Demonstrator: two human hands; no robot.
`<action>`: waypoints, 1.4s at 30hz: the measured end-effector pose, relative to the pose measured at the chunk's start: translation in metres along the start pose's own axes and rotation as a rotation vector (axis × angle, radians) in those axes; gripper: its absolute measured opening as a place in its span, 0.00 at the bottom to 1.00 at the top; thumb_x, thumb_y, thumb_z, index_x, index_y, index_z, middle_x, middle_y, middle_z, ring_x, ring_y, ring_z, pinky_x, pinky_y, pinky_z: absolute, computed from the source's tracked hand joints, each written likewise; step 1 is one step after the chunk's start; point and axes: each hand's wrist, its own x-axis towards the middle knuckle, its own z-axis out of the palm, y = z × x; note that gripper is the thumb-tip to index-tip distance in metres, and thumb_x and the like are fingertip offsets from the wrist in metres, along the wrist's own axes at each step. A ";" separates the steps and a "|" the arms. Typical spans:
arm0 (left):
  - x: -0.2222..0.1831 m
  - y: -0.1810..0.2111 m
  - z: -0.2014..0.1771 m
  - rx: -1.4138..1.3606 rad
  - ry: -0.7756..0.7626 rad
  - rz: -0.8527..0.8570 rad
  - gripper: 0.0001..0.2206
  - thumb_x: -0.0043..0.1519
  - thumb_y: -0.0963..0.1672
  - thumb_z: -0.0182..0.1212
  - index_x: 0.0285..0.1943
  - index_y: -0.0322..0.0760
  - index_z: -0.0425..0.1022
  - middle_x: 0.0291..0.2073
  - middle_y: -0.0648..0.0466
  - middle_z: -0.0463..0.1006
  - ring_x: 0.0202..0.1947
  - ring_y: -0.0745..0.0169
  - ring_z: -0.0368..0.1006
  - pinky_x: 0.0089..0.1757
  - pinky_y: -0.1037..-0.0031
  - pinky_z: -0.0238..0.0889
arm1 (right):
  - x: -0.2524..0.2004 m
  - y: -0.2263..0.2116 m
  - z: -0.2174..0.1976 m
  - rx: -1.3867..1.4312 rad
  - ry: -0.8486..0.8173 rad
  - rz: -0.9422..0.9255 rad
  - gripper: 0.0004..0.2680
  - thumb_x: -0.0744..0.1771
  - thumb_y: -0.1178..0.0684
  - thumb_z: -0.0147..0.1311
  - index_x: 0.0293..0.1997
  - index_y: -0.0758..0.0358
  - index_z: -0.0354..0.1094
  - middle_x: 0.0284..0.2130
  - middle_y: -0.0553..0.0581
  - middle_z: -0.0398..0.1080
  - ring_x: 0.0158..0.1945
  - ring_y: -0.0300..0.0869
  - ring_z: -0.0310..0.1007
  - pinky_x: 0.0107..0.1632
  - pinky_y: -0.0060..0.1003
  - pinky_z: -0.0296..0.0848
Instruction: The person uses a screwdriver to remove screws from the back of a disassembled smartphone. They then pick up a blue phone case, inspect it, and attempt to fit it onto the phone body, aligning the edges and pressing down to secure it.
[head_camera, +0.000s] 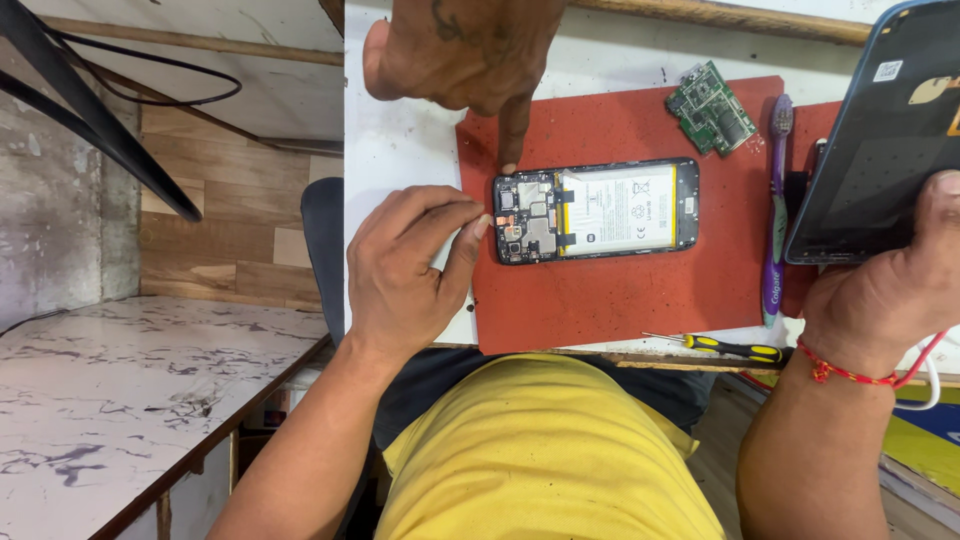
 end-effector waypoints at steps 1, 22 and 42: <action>0.000 0.000 0.000 0.006 -0.003 0.002 0.04 0.63 0.39 0.69 0.45 0.33 0.81 0.41 0.53 0.80 0.40 0.56 0.76 0.41 0.68 0.70 | 0.000 0.000 -0.001 0.013 0.004 0.014 0.13 0.78 0.56 0.40 0.65 0.81 0.63 0.56 0.69 0.71 0.56 0.54 0.76 0.65 0.46 0.77; 0.007 0.010 -0.002 0.152 -0.116 0.053 0.12 0.61 0.43 0.70 0.53 0.39 0.81 0.44 0.55 0.76 0.39 0.57 0.72 0.39 0.64 0.64 | 0.002 -0.013 0.023 0.002 0.050 -0.021 0.12 0.75 0.58 0.39 0.62 0.77 0.65 0.54 0.65 0.72 0.54 0.48 0.75 0.63 0.41 0.74; 0.005 0.005 0.003 0.202 -0.149 0.067 0.16 0.60 0.49 0.70 0.52 0.37 0.81 0.42 0.54 0.76 0.37 0.57 0.69 0.36 0.65 0.63 | 0.004 -0.010 0.023 -0.015 0.163 -0.163 0.04 0.74 0.66 0.44 0.52 0.73 0.65 0.47 0.63 0.72 0.47 0.40 0.73 0.59 0.33 0.74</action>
